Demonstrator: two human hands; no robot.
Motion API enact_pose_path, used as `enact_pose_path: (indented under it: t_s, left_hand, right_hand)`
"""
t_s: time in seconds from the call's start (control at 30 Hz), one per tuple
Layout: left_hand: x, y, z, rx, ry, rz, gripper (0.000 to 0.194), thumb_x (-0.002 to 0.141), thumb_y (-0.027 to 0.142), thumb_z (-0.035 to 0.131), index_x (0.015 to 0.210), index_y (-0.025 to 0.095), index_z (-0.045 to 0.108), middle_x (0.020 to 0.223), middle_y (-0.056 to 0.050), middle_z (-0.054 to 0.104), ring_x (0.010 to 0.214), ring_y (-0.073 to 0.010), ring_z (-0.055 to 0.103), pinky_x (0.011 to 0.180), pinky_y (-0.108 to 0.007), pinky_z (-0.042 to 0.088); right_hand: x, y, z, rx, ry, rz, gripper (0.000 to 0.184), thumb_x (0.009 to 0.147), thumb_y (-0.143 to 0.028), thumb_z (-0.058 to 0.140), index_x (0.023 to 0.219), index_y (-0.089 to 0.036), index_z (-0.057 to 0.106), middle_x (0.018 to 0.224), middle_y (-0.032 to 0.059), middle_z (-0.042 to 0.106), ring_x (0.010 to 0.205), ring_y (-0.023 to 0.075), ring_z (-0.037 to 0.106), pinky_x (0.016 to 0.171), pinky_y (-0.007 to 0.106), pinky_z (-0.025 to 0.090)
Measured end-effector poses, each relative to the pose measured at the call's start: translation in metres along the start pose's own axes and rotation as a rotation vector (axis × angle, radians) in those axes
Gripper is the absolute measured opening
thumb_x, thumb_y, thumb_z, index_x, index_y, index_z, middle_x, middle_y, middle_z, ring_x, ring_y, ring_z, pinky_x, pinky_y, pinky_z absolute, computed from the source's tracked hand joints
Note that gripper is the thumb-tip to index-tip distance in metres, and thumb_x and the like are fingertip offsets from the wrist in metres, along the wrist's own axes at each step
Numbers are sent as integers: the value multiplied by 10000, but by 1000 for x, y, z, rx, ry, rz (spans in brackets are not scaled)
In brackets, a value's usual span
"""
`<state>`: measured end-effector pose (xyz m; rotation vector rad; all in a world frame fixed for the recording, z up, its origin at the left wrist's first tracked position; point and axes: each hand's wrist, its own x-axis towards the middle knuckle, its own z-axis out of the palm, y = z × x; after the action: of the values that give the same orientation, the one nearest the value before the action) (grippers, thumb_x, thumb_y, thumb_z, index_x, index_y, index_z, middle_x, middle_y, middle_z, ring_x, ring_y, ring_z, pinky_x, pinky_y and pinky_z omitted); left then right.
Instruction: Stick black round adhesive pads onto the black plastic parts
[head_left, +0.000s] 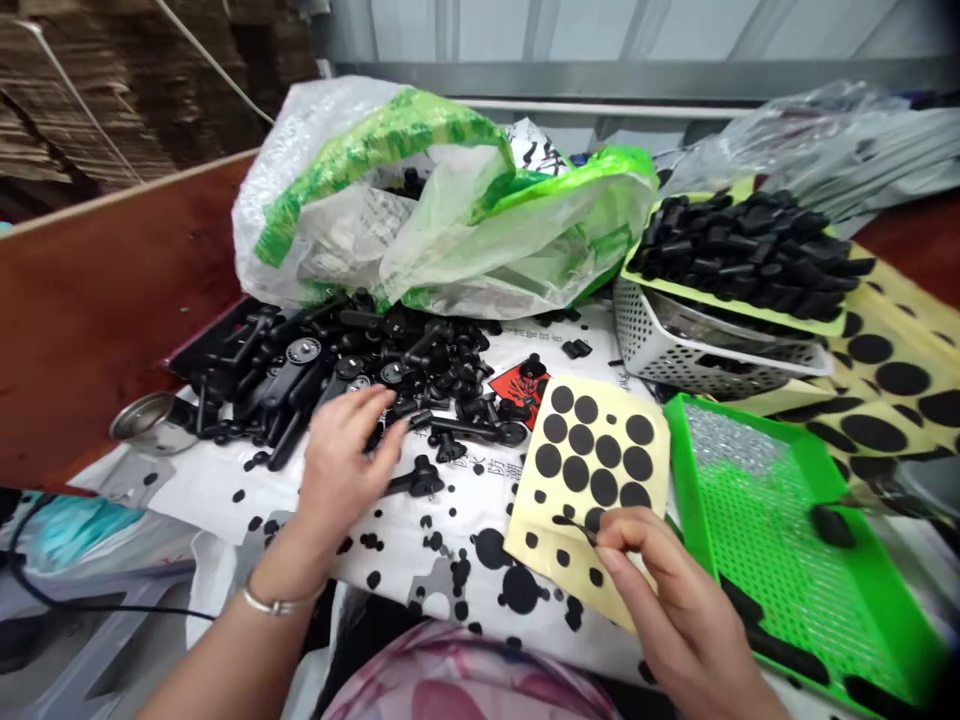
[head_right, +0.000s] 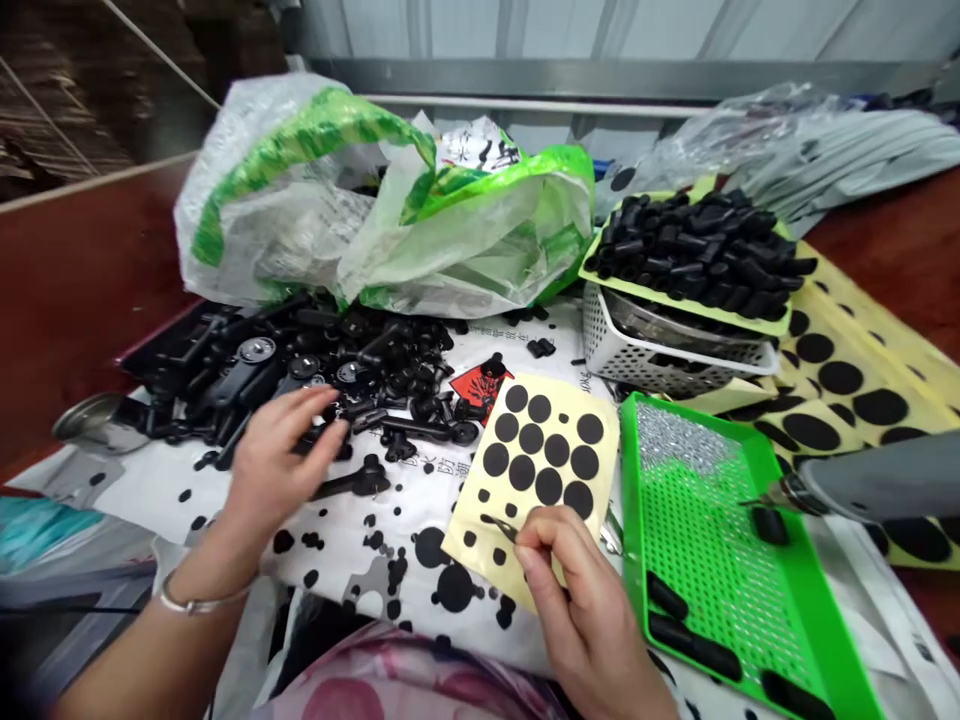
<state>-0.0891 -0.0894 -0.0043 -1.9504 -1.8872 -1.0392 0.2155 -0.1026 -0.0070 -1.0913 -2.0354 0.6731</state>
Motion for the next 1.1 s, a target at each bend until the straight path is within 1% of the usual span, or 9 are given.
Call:
enact_pose_path:
  t_s: [0.07,0.13,0.2,0.33,0.47,0.6,0.8,1.0,1.1]
  left_hand:
    - [12,-26,-9,170,-28,-245,364,865,344,519,1136,128,632,1126,-144,661,1069,-270,595,955,-383,432]
    - [23,-44,-13,255,-132,-405,410,849,361,508,1185,150,613,1078,-133,670,1004,-288,621,873,-387,467]
    - [32,-52,-13,258,-220,-457,424,810,359,536,1180,170,623,984,-133,691,924,-321,641,792,-410,480]
    - [47,-57,-8,158,-279,-501,393,718,334,599,1074,187,677,809,-125,697,866,-366,646,764,-449,462]
    - [51,-57,-9,-96,-258,-565,473,692,378,593,1111,163,631,744,-68,677,780,-287,661,687,-370,492]
    - [35,-28,-10,-439,-276,-593,550,744,435,519,1191,114,518,814,-68,697,742,-207,680,649,-306,529]
    - [3,40,-5,-1066,-495,-706,589,726,337,696,1250,143,511,991,-106,723,923,-216,681,686,-245,540]
    - [-11,66,5,-1134,-671,-602,501,773,277,657,1241,128,556,998,-75,720,701,-124,644,680,-222,547]
    - [-13,72,7,-1121,-698,-584,507,779,265,635,1254,111,549,937,-66,715,713,-138,645,693,-243,554]
  right_hand:
    - [0,2,2,8,14,-12,69,921,-191,466,868,-222,498,837,14,545,770,141,563,682,232,456]
    - [1,3,4,13,28,-17,66,917,-188,471,870,-223,501,845,17,552,787,142,571,694,227,459]
    - [1,3,7,15,44,-18,63,913,-187,483,866,-223,503,848,18,556,794,144,574,696,225,460]
    - [0,0,10,35,55,-12,59,911,-183,486,885,-226,515,858,20,558,808,143,572,706,224,458]
    - [2,-5,8,114,73,22,60,908,-191,493,886,-233,529,944,28,561,911,144,564,787,228,449]
    - [15,-13,2,324,57,187,92,904,-231,518,818,-237,550,1043,29,583,1018,150,549,861,246,434]
    - [50,-34,1,846,-124,481,131,807,-298,645,729,-205,594,1168,58,619,1108,195,546,982,359,379]
    - [68,-44,3,959,-187,631,169,695,-301,718,639,-190,603,992,54,659,998,179,561,914,351,413]
    - [66,-41,5,968,-206,649,174,686,-298,723,626,-188,603,965,47,661,963,166,567,886,335,427]
